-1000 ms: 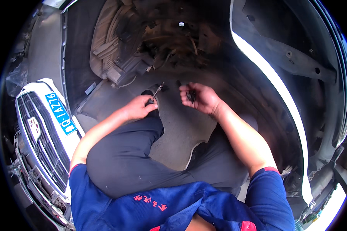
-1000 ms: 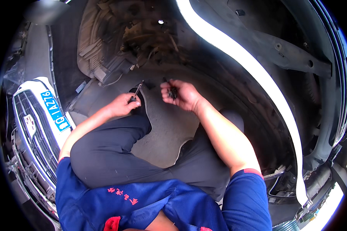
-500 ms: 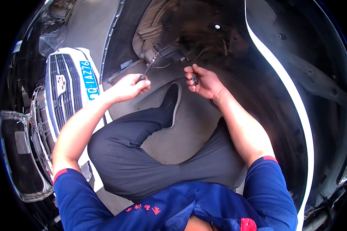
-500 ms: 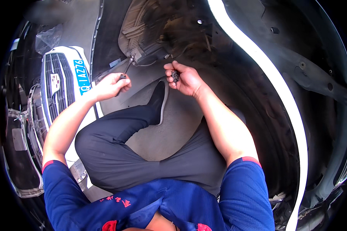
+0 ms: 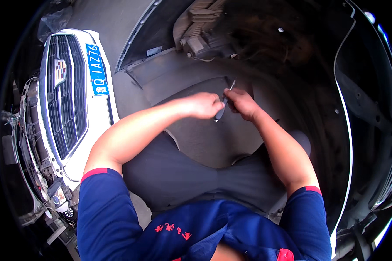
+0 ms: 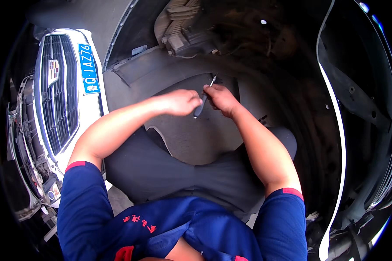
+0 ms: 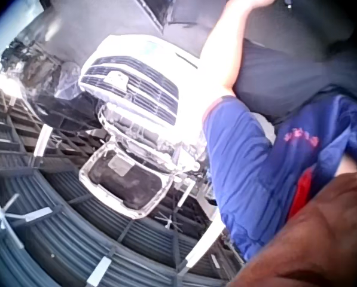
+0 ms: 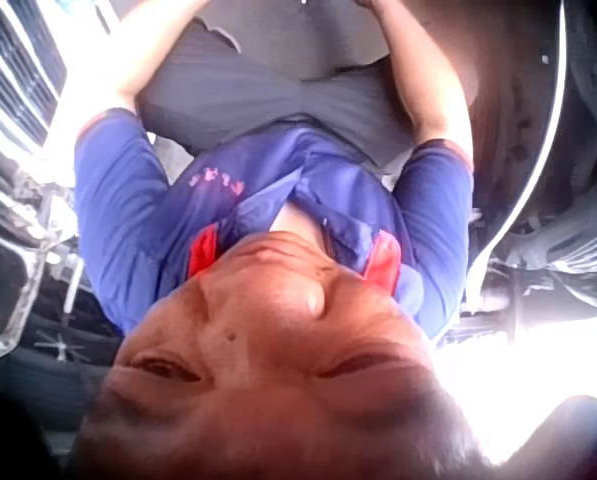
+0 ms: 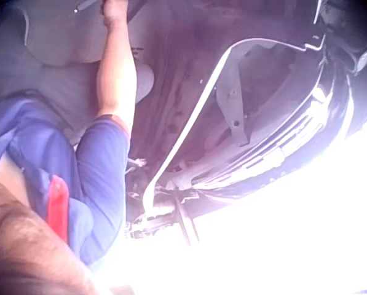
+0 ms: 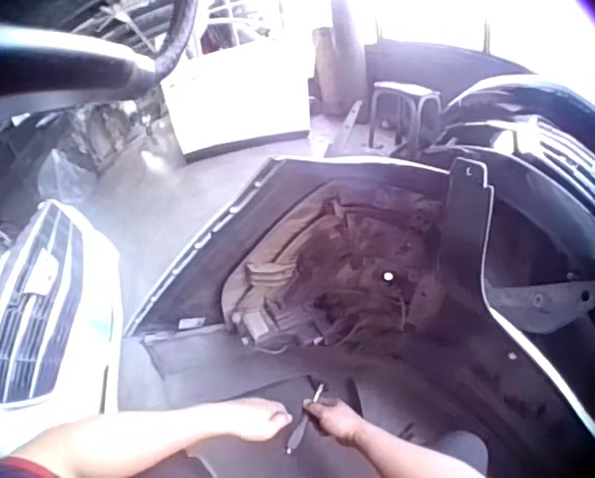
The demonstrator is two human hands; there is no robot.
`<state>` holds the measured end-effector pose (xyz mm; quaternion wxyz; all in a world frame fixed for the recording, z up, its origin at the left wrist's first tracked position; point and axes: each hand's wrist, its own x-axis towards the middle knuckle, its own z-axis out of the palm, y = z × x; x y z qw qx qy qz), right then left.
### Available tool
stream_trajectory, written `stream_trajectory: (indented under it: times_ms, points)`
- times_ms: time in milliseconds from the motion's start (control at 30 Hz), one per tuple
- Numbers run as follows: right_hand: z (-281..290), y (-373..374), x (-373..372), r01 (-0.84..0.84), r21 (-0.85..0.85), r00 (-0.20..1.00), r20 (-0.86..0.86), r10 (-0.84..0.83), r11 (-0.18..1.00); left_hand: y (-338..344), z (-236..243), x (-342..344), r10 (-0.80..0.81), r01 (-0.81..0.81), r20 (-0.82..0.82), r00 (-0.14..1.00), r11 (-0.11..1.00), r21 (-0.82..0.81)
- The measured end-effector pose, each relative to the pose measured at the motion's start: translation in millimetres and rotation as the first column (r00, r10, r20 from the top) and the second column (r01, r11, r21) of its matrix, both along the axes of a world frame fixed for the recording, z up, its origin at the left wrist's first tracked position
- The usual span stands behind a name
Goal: The person uses a tool to unscrew and remove a plastic component from the inside of a car bumper.
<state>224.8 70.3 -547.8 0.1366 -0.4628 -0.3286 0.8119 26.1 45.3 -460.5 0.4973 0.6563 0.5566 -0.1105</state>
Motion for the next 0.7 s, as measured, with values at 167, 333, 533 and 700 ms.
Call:
stream_trajectory:
  times_ms: [167, 333, 533, 700]
  points:
    - [-60.5, -15.8, -19.8, -0.298, 0.097, 0.761, 0.624, 0.175, 0.949, 82.2, -28.9, -126.4, 0.289, -0.207, -0.159, 0.944, 0.894, 0.398]
    - [-104.1, -47.4, -52.0, -0.561, 0.108, 0.563, 0.777, 0.282, 0.821, 128.8, -75.5, -191.7, 0.582, -0.547, 0.218, 0.783, 0.479, 0.687]
    - [-116.4, -108.5, -92.9, -0.459, 0.020, 0.549, 0.792, 0.266, 0.888, 144.1, -73.9, -171.0, 0.473, -0.518, 0.253, 0.844, 0.596, 0.613]
    - [-123.1, -141.2, -101.9, -0.243, 0.089, 0.654, 0.750, 0.095, 0.966, 163.0, -94.2, -182.9, 0.354, -0.275, 0.081, 0.932, 0.540, 0.796]
